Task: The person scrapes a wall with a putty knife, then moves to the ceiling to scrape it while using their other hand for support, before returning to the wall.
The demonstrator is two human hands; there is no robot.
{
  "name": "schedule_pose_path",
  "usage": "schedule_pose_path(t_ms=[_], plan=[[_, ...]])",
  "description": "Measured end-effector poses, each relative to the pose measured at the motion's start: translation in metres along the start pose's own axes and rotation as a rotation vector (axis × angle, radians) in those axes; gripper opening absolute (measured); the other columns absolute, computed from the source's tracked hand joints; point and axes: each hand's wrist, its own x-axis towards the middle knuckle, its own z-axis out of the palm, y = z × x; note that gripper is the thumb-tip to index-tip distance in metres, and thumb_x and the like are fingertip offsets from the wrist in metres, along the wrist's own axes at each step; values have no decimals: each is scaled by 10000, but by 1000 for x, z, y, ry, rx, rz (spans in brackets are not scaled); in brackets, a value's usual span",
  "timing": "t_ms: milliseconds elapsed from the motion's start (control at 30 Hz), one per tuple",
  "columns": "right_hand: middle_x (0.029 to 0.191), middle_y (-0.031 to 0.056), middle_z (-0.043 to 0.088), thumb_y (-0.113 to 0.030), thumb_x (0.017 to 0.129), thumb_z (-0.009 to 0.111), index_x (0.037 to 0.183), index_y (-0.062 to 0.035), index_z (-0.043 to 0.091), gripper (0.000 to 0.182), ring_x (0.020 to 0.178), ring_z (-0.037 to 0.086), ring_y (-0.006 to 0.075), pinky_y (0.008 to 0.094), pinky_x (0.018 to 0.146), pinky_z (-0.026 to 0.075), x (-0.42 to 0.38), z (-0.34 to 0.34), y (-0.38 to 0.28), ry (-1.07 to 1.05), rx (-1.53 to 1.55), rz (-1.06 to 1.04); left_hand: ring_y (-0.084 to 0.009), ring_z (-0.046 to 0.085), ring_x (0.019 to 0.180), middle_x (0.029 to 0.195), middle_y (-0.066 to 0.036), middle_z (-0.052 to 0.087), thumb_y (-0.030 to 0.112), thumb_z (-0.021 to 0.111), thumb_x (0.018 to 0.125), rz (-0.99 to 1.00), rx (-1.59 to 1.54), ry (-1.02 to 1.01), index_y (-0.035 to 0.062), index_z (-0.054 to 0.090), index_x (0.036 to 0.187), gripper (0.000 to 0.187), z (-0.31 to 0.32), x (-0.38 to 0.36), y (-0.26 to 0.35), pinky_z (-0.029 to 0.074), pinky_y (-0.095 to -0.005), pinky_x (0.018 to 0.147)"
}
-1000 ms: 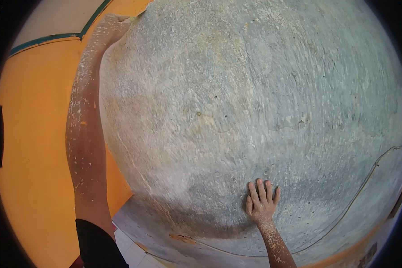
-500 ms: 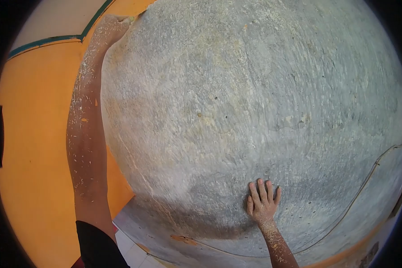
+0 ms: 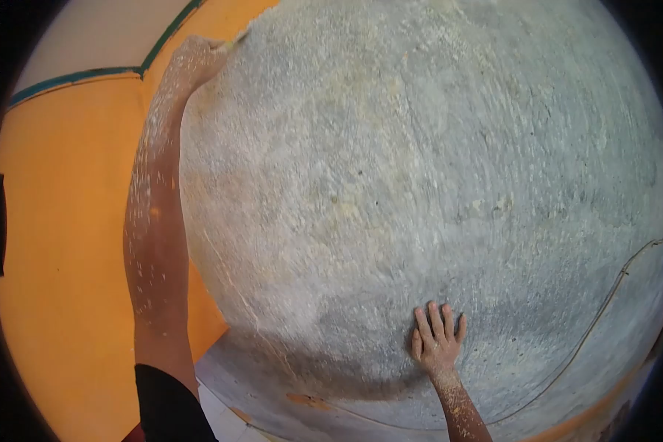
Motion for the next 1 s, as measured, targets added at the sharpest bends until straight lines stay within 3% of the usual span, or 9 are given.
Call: schedule_pose_path(t_ms=[67, 167, 267, 367, 467, 567, 667, 767, 1000], plan=[[1431, 51, 399, -301, 940, 415, 1293, -174, 538, 395, 1369, 281, 262, 507, 1129, 87, 2, 0, 0, 11, -5, 3, -379, 586, 1041, 1121, -217, 607, 316, 563, 833, 134, 19, 34, 46, 612, 1128, 403, -10, -10, 4, 473, -440, 884], [1431, 60, 398, -296, 939, 413, 1297, -171, 534, 398, 1371, 274, 270, 514, 1126, 93, 0, 1, -2, 5, -8, -4, -380, 588, 1028, 1101, -229, 610, 316, 551, 837, -20, -18, -28, 24, 611, 1117, 409, -4, -12, 3, 472, -444, 881], [1435, 68, 391, -298, 935, 415, 1303, -165, 528, 407, 1375, 265, 278, 518, 1123, 96, -2, -1, -1, -32, -37, 2, -382, 589, 1025, 1068, -271, 606, 311, 554, 840, 117, -123, -55, -48, 604, 1079, 435, -19, -18, 1, 469, -448, 880], [1436, 66, 389, -311, 941, 405, 1299, -162, 531, 408, 1376, 262, 281, 521, 1122, 96, -2, -4, -1, -73, -37, 7, -377, 591, 1028, 1051, -252, 621, 299, 553, 842, -28, -88, -44, -27, 628, 1048, 393, -10, -27, 14, 473, -438, 871], [1425, 72, 404, -313, 946, 397, 1291, -158, 540, 403, 1371, 270, 288, 528, 1121, 96, 0, -5, -2, -62, -72, 5, -338, 629, 960, 989, -191, 661, 388, 568, 841, -97, -143, 37, 115, 704, 977, 334, -6, -17, 8, 481, -402, 857], [1412, 78, 420, -312, 944, 404, 1276, -155, 554, 397, 1369, 274, 291, 528, 1121, 96, -3, -4, -3, -72, -63, -3, -325, 634, 958, 984, -176, 667, 389, 566, 836, -233, -118, 102, 123, 712, 964, 329, -1, -25, 18, 484, -403, 854], [1411, 78, 421, -310, 944, 405, 1269, -155, 560, 392, 1369, 274, 289, 528, 1122, 96, -1, -4, -1, -62, -70, 4, -322, 623, 992, 1026, -179, 656, 397, 577, 831, -227, -104, -67, 143, 697, 1030, 345, -13, -12, 16, 482, -402, 863], [1413, 74, 418, -307, 944, 407, 1268, -157, 562, 389, 1369, 276, 284, 528, 1122, 96, -5, -5, -2, -67, -56, -1, -323, 621, 992, 1033, -168, 656, 378, 584, 822, -203, -66, 32, 154, 691, 1043, 333, -6, -15, 20, 481, -402, 866], [1421, 62, 408, -317, 949, 386, 1273, -167, 558, 396, 1369, 277, 273, 528, 1123, 95, -4, -4, -3, -63, -61, 8, -337, 631, 951, 995, -161, 668, 346, 570, 830, -132, -41, 33, 104, 710, 944, 302, -5, -8, 7, 481, -401, 842]])
